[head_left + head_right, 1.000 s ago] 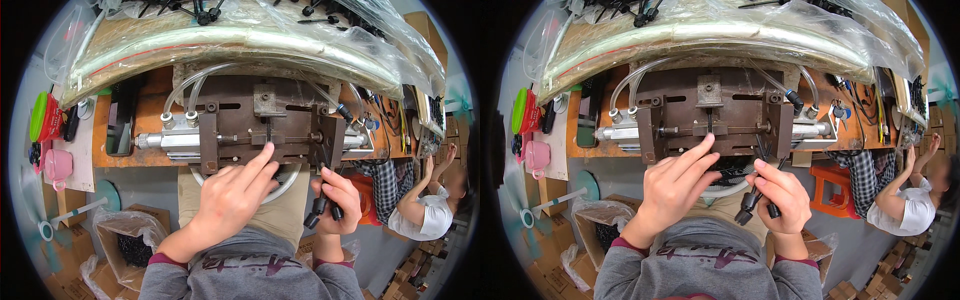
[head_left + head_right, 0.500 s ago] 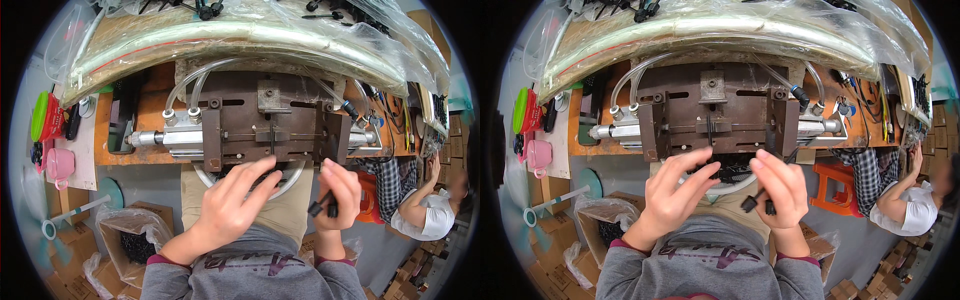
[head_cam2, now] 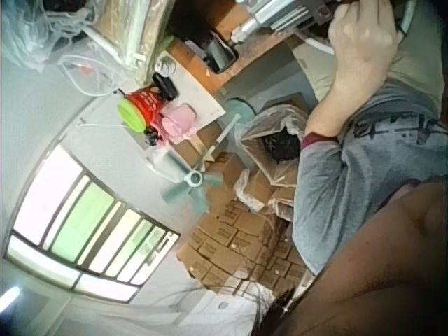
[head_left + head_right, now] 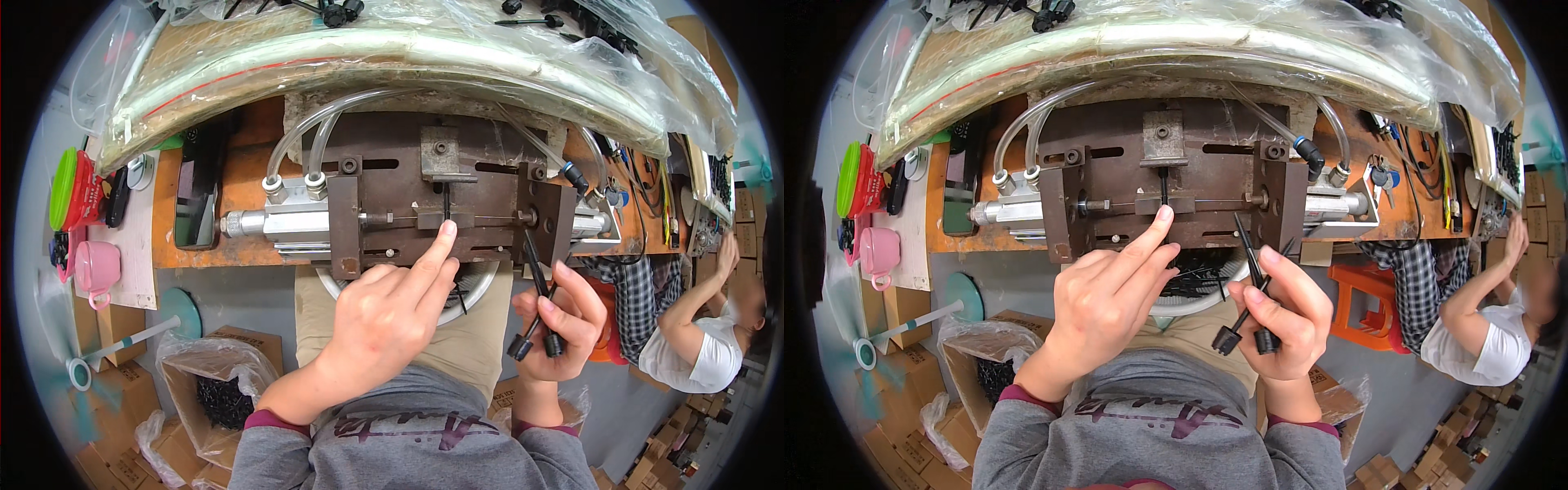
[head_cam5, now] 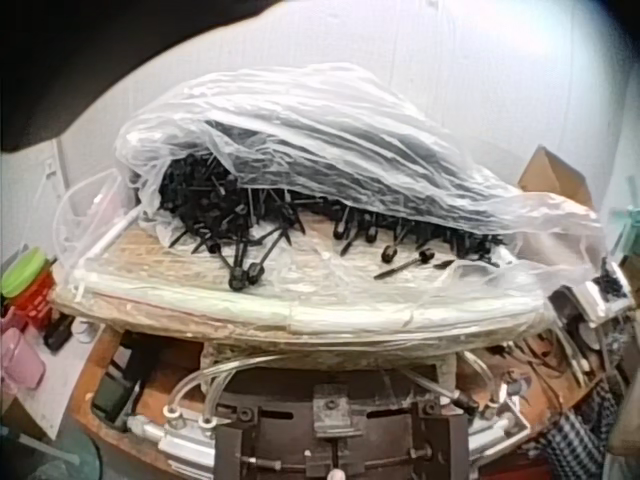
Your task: Assembling small black plastic components using a pneumatic jig.
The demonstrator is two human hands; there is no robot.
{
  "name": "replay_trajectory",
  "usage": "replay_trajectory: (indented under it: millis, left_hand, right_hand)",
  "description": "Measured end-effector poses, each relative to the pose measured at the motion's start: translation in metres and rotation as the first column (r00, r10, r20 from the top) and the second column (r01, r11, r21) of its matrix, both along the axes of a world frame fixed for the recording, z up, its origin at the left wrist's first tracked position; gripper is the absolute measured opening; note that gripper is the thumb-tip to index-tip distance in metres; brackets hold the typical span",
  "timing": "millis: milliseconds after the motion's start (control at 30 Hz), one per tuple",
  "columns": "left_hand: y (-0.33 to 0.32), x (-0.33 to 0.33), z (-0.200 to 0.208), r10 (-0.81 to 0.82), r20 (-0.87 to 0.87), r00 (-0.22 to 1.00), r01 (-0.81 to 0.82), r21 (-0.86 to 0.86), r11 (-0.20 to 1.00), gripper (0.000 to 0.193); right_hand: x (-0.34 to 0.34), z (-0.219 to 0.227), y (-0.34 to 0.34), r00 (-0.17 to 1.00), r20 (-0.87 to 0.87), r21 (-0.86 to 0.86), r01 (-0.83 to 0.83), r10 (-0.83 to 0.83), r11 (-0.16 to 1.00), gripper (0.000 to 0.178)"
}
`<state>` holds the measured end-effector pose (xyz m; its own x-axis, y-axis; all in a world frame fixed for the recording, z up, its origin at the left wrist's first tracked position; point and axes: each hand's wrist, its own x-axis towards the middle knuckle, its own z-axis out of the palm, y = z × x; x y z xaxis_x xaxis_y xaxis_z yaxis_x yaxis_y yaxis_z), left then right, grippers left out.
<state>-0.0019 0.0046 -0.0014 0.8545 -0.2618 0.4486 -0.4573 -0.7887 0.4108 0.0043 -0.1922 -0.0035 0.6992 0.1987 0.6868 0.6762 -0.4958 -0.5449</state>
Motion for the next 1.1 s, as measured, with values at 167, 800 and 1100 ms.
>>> replay_trajectory:
  millis: [167,800,1100]
  left_hand:
    - [-0.001,-0.006,0.012,-0.233,-0.076,0.970,0.161,-0.520,0.839,0.033]
    - [-0.002,-0.001,0.000,-0.030,0.036,0.999,0.029,0.030,0.999,0.029]
    - [0.002,-0.001,0.009,-0.054,-0.089,0.995,0.045,-0.094,0.995,0.030]
  right_hand:
    - [-0.005,0.003,0.005,0.981,0.170,-0.178,0.120,-0.090,0.977,0.039]
    - [0.012,-0.007,0.015,0.994,0.092,0.256,-0.088,0.067,0.963,0.032]
    - [0.008,0.005,0.004,0.987,0.163,-0.085,0.008,0.006,0.996,0.027]
